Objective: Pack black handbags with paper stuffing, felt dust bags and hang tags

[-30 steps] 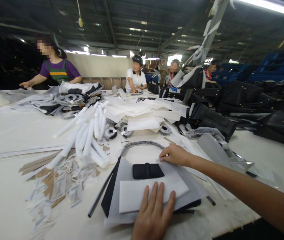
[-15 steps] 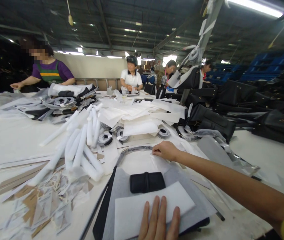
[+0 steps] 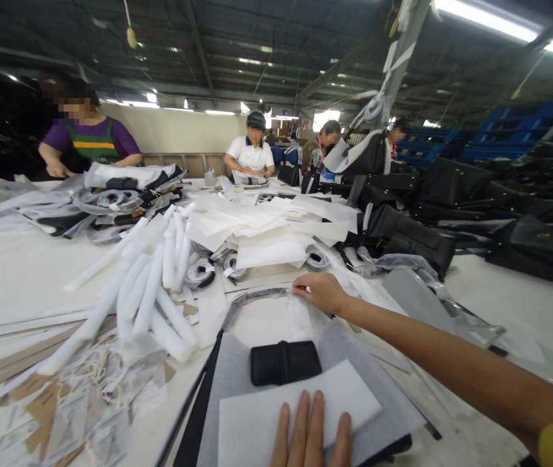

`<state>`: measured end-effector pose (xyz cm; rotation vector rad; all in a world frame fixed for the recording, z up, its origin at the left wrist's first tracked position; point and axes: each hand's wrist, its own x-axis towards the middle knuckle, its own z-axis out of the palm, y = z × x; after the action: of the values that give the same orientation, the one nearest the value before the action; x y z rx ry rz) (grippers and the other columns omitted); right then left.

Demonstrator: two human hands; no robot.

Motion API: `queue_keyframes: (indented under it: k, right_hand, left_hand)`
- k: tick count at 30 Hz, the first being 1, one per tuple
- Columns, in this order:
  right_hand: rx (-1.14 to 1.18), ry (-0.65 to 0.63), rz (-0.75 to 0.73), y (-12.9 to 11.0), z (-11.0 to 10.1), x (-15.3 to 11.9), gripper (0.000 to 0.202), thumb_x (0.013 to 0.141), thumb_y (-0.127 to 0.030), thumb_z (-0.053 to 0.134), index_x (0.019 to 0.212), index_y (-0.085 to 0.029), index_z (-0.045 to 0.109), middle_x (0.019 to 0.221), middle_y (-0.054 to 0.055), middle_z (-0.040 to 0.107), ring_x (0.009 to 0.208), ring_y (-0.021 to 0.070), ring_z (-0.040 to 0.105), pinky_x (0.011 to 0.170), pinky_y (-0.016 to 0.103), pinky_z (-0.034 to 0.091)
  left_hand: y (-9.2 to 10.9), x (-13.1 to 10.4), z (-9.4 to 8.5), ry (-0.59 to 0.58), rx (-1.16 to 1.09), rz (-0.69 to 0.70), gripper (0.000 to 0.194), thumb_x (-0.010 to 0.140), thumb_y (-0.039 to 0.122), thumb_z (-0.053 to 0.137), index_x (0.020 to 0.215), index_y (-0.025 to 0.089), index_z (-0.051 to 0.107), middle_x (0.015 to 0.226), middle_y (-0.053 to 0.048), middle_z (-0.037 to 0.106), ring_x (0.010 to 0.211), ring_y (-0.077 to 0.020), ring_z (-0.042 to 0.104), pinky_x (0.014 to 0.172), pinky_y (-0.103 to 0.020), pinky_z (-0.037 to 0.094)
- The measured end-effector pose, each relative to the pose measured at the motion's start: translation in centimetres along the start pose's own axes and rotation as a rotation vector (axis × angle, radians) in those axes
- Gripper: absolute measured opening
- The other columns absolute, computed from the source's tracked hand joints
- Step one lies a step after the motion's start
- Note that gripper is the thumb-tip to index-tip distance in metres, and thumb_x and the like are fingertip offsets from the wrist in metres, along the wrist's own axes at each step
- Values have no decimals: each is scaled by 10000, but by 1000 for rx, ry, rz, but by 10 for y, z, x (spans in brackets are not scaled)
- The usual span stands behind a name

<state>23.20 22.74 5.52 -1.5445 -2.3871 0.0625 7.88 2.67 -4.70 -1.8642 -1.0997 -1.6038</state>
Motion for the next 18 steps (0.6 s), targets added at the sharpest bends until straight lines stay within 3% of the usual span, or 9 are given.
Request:
queue_keyframes:
  k: [10,14,18]
  right_hand:
    - [200,102,-138,8,-2,-6,61,877,-215,684,885,-208,744,865,22,759,743,160,671,734,242,491]
    - [235,128,-179,10,-2,-8,66,880,-221,678,874,-200,741,850,28,760,729,164,679,725,251,506]
    - [256,167,-226,10,-4,-11,79,885,-253,680,882,-197,736,880,35,763,793,174,698,778,265,518]
  left_hand:
    - [-5,5,-2,8,-17,13,370,997,187,403,1130,333,716,991,-42,769,1213,-206,611,1123,-425,405]
    - [-6,6,-3,10,-11,33,388,1002,193,386,1218,333,677,981,-46,770,1249,-205,582,1130,-427,396]
    - [-6,5,-3,-8,-20,41,384,1005,203,386,1175,339,703,996,-46,769,1256,-203,576,1136,-416,386]
